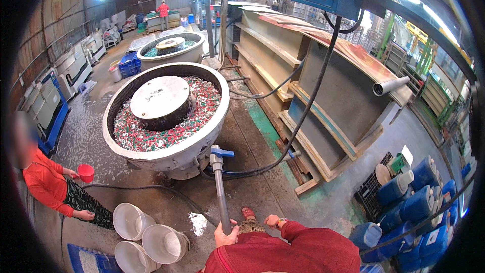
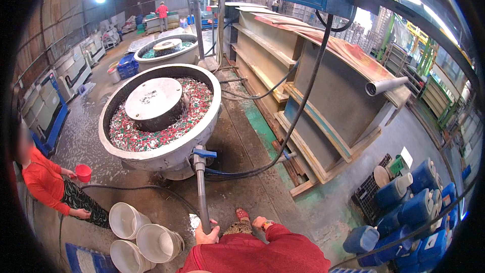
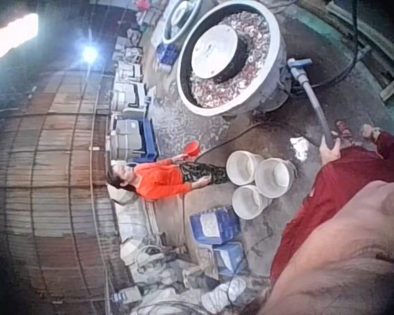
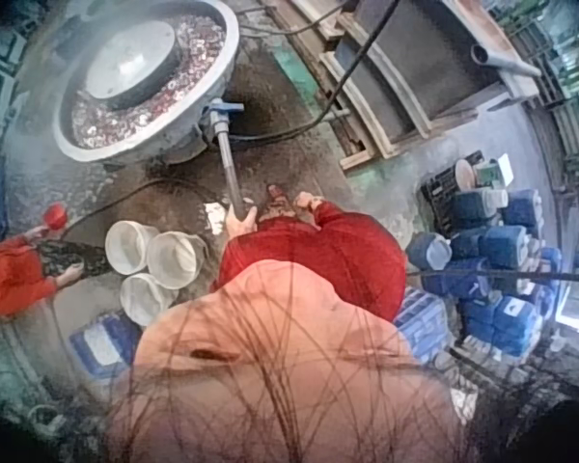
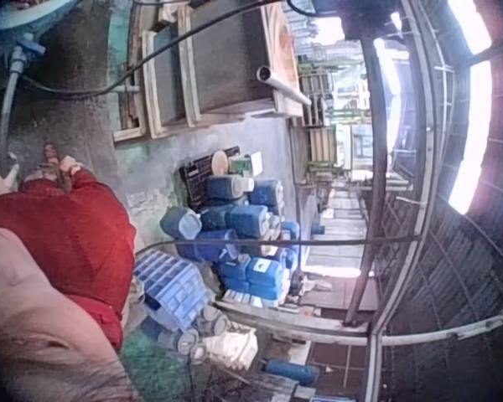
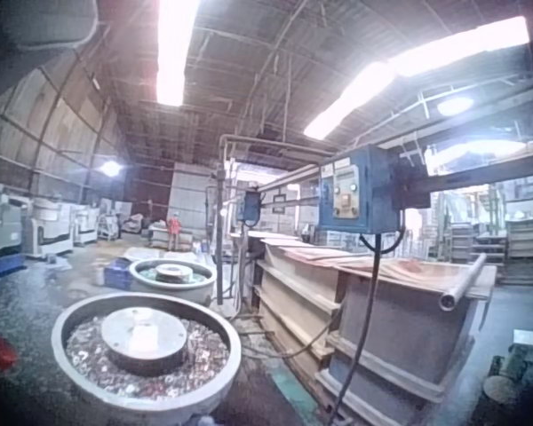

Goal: The person uses a hose to spray water into a rotating drum filled with colorful beads, rinsing them while the drum spins. Another person scoops beads from the drum into buckets. The person continues rinsing the drum and floor area.

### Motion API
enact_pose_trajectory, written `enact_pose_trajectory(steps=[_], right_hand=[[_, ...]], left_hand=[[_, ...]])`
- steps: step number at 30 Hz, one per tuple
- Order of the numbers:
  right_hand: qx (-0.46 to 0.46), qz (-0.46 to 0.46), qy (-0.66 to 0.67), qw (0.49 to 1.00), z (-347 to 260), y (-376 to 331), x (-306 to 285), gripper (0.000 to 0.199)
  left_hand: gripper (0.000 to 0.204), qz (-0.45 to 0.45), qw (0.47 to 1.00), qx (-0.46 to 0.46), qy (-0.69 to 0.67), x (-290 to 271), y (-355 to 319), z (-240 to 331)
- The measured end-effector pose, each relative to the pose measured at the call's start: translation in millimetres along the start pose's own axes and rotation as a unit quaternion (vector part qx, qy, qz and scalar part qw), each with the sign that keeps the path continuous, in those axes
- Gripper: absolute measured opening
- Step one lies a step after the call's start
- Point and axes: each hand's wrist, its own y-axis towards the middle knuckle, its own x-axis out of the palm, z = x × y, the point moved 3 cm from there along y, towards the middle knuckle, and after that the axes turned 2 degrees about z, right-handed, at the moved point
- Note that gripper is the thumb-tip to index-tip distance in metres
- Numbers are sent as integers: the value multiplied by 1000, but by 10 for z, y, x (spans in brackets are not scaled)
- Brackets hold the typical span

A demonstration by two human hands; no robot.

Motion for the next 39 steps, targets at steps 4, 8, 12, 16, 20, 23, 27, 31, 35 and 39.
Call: enact_pose_trajectory(steps=[4, 8, 12, 16, 20, 23, 27, 31, 35, 39], right_hand=[[-17, 5, -13, 1000, -40, 97, -53, 36], [3, 0, 35, 999, 75, 39, 62, 33], [14, -18, 43, 999, 261, 243, 143, 32], [33, -44, 44, 997, 117, 95, 90, 31], [25, -33, 35, 999, 81, 107, 68, 32], [18, -36, 35, 999, 16, 132, 82, 35], [22, -31, 37, 999, -94, 79, 129, 36], [-15, -17, 13, 1000, -197, -24, 126, 36], [9, -25, 43, 999, 31, 89, 140, 36], [-3, -17, 27, 999, 230, 303, 197, 37]], left_hand=[[16, -11, 1000, 13, 25, -39, 3, -11], [20, -10, 994, 56, 98, -115, 113, -214], [24, -39, 992, 67, 98, -146, 107, -126], [23, -32, 990, 101, 90, -137, 98, -197], [22, -27, 989, 121, 81, -129, 98, -185], [21, -30, 992, 92, 75, -128, 83, -154], [22, -43, 990, 93, 99, -125, 85, -126], [22, -44, 989, 120, 71, -147, 140, -254], [23, -44, 987, 126, 89, -143, 106, -170], [23, -73, 989, 75, 109, -181, 106, -136]])
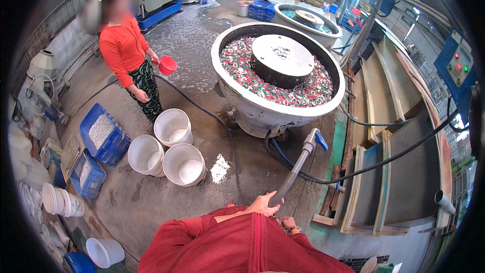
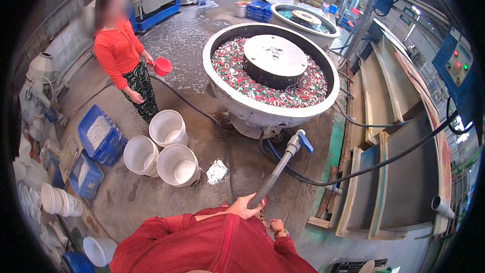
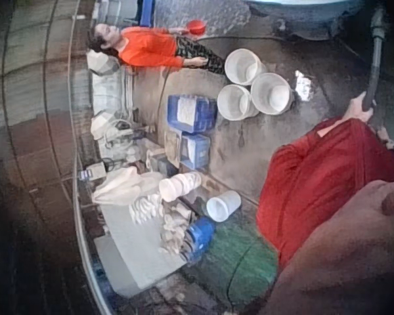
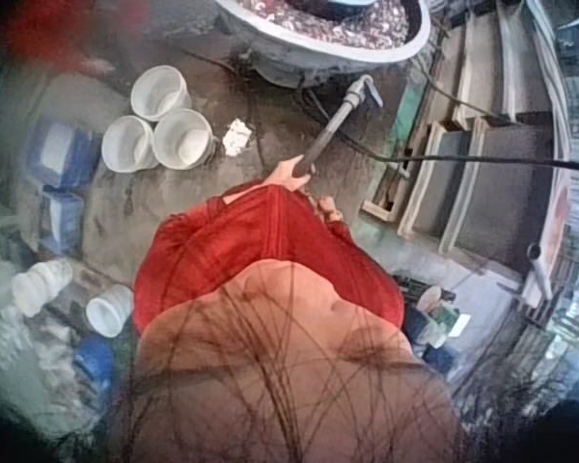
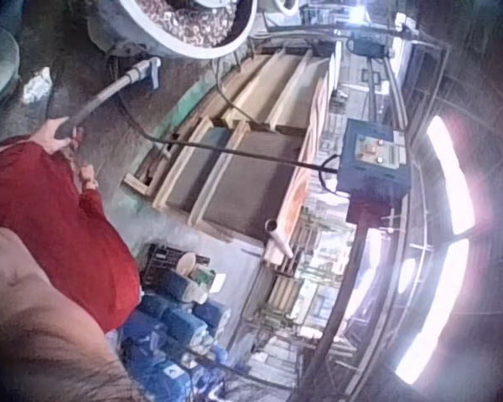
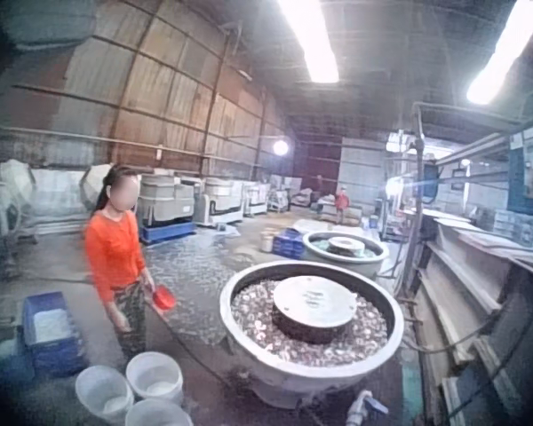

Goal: The person uses a hose to spray water into a rotating drum filled with colorful beads, rinsing them while the drum spins. Another person scoops beads from the drum into buckets. The person continues rinsing the drum and floor area.

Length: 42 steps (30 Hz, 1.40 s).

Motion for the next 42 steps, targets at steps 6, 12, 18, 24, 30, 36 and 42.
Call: enact_pose_trajectory(steps=[6, 12, 18, 24, 30, 36, 42], right_hand=[[-1, -2, -20, 1000, -423, -293, -26, 36], [-34, -2, -10, 999, -275, 118, 45, 34], [-32, -20, -30, 999, -500, -75, -9, 35], [-40, -29, -22, 999, -347, -51, -104, 37], [0, -36, 14, 999, -259, -147, -131, 37], [23, -28, 48, 998, -264, -291, -167, 37], [-67, 196, 522, 827, -699, -383, -504, 39]], left_hand=[[21, 18, 1000, 0, -24, -41, -10, -24], [20, 11, 999, -18, -32, -103, -23, 59], [21, 76, 994, 78, -7, -80, -9, -27], [21, 63, 996, 67, -14, -38, 7, -49], [19, 14, 1000, -10, -9, -8, -4, 61], [19, 13, 1000, -21, -6, 48, -10, 92], [23, 32, 999, 39, 3, 113, 1, -112]])
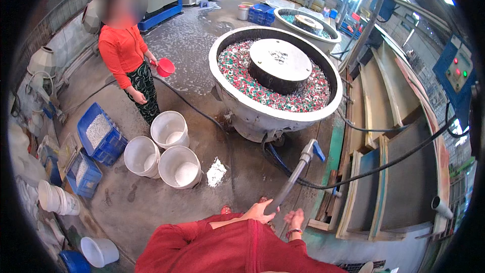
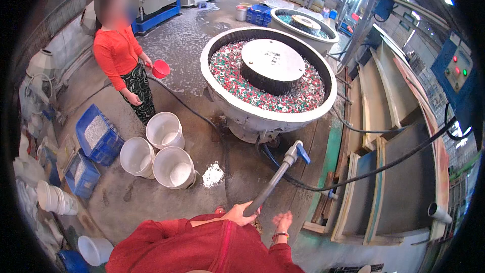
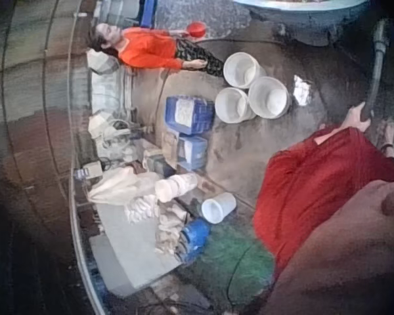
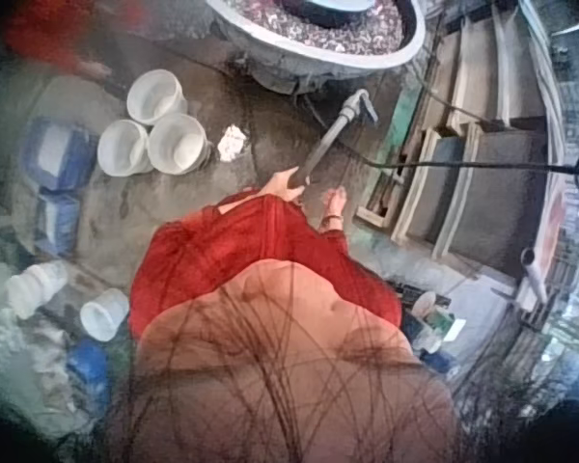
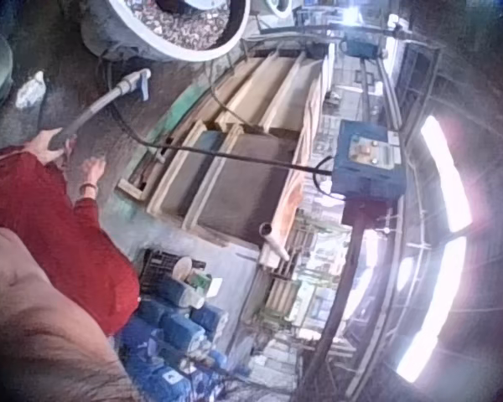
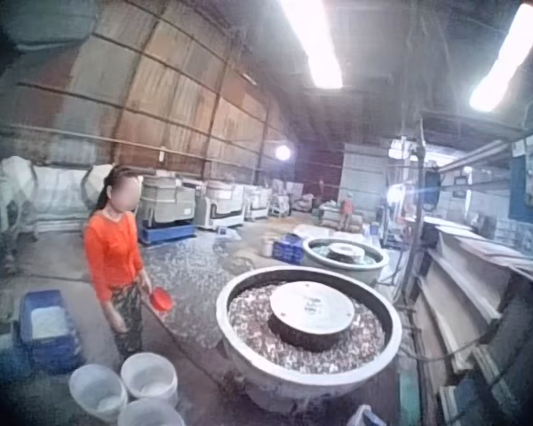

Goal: The person uses a hose to spray water into a rotating drum filled with colorful beads, rinsing them while the drum spins. Another person scoops beads from the drum into buckets. The person continues rinsing the drum and floor area.

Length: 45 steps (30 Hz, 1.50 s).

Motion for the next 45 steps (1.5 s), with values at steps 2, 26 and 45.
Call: enact_pose_trajectory(steps=[2, 26, 45], right_hand=[[-190, -99, 86, 973, -895, -22, 366, 41], [-577, -75, -348, 735, -2825, -1011, 2104, 32], [-599, -60, -401, 690, -2922, -1016, 1971, 31]], left_hand=[[24, -16, 1000, -14, 7, 2, 19, 75], [22, -22, 998, -62, 14, -64, 66, 190], [26, -37, 997, -44, 54, -108, 87, 127]])
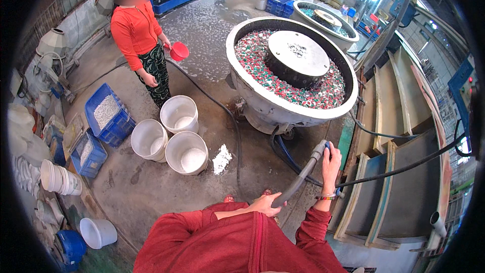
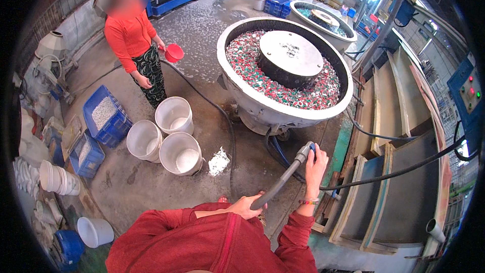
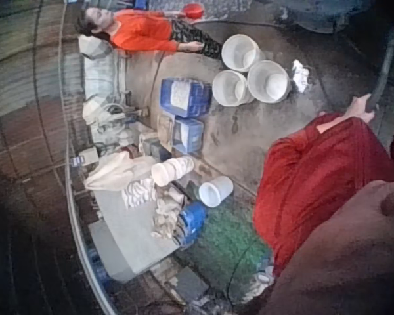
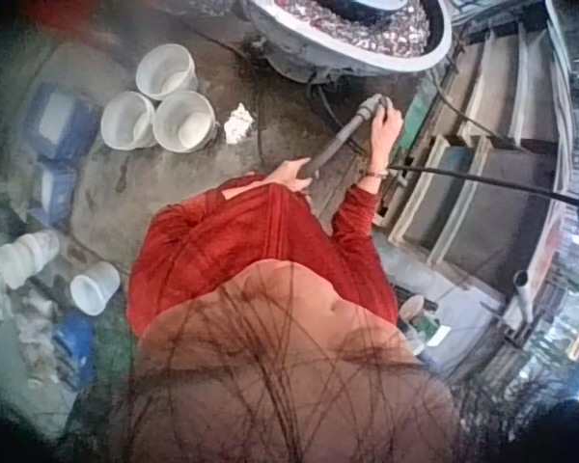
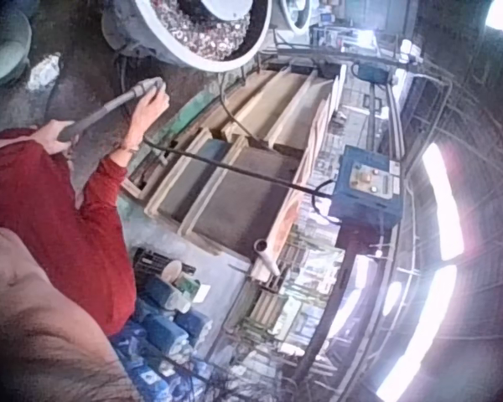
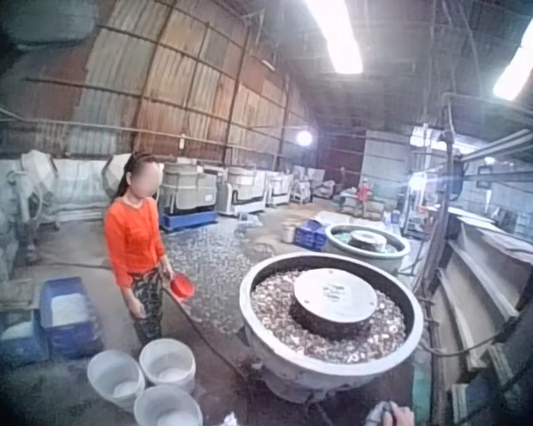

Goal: The person uses a hose to spray water into a rotating drum filled with colorful beads, rinsing them while the drum spins. Another person scoops beads from the drum into buckets. The person continues rinsing the drum and floor area.

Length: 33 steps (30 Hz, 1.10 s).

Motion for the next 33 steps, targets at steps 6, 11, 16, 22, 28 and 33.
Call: enact_pose_trajectory(steps=[6, 11, 16, 22, 28, 33], right_hand=[[-6, -52, 3, 999, -189, 284, 53, 29], [-10, -26, -24, 999, -261, 210, 235, 35], [-31, -17, -33, 999, -344, 293, 354, 40], [-40, -34, -59, 997, -154, 625, 441, 41], [76, 95, 243, 962, 53, 1326, 722, 37], [146, 83, 510, 844, 334, 1719, 1059, 38]], left_hand=[[22, 19, 999, 6, -38, -2, 16, -4], [20, 30, 997, -20, -69, -7, 16, 28], [21, 34, 994, -18, -99, 39, 117, 75], [19, 53, 995, -13, -87, 21, 446, 260], [19, 91, 990, 39, -97, 39, 847, 545], [20, 109, 988, 27, -105, 92, 1158, 744]])
